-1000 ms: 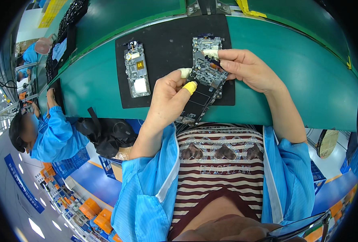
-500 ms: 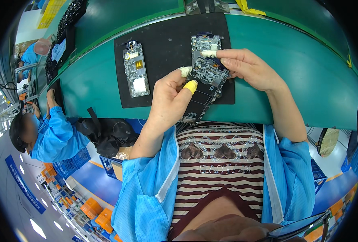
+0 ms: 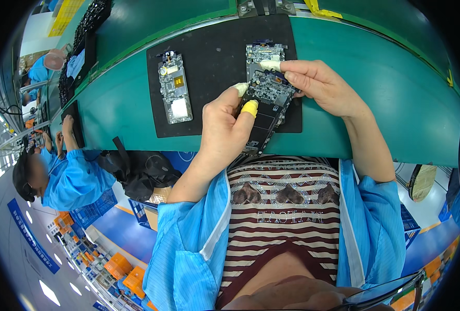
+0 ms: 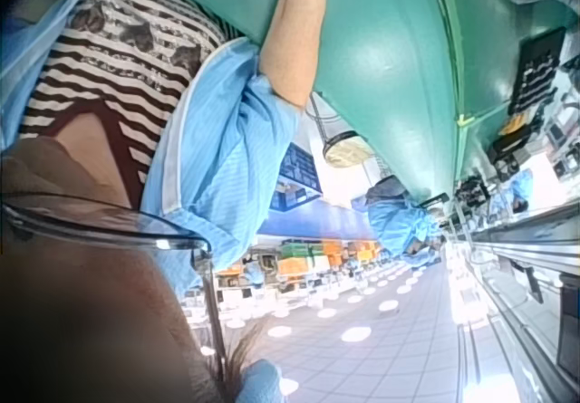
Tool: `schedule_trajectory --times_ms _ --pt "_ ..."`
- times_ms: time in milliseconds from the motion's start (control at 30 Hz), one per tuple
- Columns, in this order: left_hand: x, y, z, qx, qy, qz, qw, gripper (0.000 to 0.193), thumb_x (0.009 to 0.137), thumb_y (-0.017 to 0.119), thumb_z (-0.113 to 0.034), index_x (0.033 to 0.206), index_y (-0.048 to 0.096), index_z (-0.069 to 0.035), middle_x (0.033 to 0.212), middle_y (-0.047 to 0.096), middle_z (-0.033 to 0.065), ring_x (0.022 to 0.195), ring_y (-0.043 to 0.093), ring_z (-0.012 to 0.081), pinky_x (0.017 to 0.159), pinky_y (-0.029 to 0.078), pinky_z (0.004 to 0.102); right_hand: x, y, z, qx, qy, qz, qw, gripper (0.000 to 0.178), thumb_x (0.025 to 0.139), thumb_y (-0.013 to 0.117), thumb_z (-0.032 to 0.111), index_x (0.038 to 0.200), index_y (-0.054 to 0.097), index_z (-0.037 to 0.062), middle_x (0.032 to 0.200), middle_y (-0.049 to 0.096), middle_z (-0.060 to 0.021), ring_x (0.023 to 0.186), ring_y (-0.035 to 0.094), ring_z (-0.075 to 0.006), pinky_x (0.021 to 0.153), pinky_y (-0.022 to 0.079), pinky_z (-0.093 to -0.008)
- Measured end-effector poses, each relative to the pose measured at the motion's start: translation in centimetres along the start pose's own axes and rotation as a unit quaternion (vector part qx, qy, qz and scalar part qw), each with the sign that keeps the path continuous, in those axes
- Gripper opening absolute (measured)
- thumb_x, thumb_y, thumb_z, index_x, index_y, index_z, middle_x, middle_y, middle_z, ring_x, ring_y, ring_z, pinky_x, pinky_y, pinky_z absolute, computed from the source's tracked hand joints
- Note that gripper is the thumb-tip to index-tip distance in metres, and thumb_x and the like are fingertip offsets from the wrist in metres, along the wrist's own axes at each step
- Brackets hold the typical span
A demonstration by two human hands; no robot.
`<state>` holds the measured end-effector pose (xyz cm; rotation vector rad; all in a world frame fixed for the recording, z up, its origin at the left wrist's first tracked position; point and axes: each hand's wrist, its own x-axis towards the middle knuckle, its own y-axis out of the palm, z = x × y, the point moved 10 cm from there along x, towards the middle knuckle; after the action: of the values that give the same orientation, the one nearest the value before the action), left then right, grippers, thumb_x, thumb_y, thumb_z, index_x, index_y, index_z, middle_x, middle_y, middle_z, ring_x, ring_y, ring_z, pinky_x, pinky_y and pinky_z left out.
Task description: Assembling electronic components and circuit boards into device housings on a factory production line.
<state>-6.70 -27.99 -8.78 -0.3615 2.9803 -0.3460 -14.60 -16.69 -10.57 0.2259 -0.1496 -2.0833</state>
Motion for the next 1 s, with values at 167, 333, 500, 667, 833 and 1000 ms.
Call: schedule_trajectory --times_ms 167,333,500,667,833,1000 --pt "0.2 -0.1 -0.2 0.021 0.012 -0.02 1.0 0.004 0.077 0.056 0.001 0.079 0.055 0.005 0.057 0.051 0.0033 0.053 0.037 0.0022 0.044 0.031 0.0224 0.1 -0.7 0.0 -0.011 -0.046 -0.051 0.998 0.032 0.095 0.047 0.022 0.12 0.055 0.0036 0.085 0.06 0.0018 0.072 0.05 -0.0031 0.062 0.043 -0.0195" --pt "0.4 -0.3 -0.2 0.027 0.021 -0.017 0.999 0.004 0.078 0.056 0.002 0.081 0.056 0.005 0.058 0.052 0.0027 0.054 0.037 0.002 0.044 0.031 0.022 0.2 -0.5 0.6 -0.038 -0.057 -0.047 0.997 0.032 0.095 0.047 0.02 0.12 0.055 0.0024 0.084 0.06 0.0014 0.072 0.051 -0.0033 0.062 0.042 -0.0193" --pt "0.7 0.1 -0.7 -0.055 -0.023 -0.005 0.998 0.004 0.078 0.055 0.002 0.081 0.056 0.005 0.06 0.052 0.0 0.056 0.036 0.001 0.046 0.03 0.0205 0.2 -0.7 0.8 -0.044 -0.086 -0.049 0.994 0.032 0.094 0.047 0.019 0.12 0.054 0.001 0.083 0.06 0.0015 0.071 0.05 -0.0034 0.062 0.042 -0.0193" --pt "0.7 -0.3 -0.1 -0.007 0.015 0.005 1.0 0.004 0.079 0.054 0.003 0.082 0.056 0.006 0.061 0.051 -0.001 0.057 0.036 0.0005 0.046 0.03 0.02 0.3 -0.5 1.1 -0.057 -0.097 -0.053 0.992 0.031 0.095 0.046 0.019 0.119 0.055 0.0008 0.082 0.059 0.0014 0.071 0.05 -0.0034 0.062 0.042 -0.0194" --pt "0.9 0.0 -0.8 0.017 0.004 0.004 1.0 0.007 0.079 0.054 0.003 0.084 0.058 0.005 0.061 0.053 -0.001 0.056 0.037 0.001 0.046 0.031 0.0207 0.3 -0.5 1.2 -0.063 -0.101 -0.058 0.991 0.031 0.095 0.046 0.017 0.119 0.055 0.0007 0.081 0.058 0.0013 0.07 0.049 -0.0035 0.061 0.041 -0.0193" --pt "1.3 0.1 -0.5 0.058 0.012 0.024 0.998 0.01 0.079 0.053 0.003 0.087 0.059 0.005 0.062 0.056 0.0002 0.056 0.039 0.0013 0.046 0.032 0.0208 0.2 -0.3 1.7 -0.12 -0.121 -0.052 0.984 0.03 0.095 0.046 0.017 0.118 0.055 -0.0007 0.078 0.055 0.0022 0.068 0.045 -0.0035 0.06 0.039 -0.0187"
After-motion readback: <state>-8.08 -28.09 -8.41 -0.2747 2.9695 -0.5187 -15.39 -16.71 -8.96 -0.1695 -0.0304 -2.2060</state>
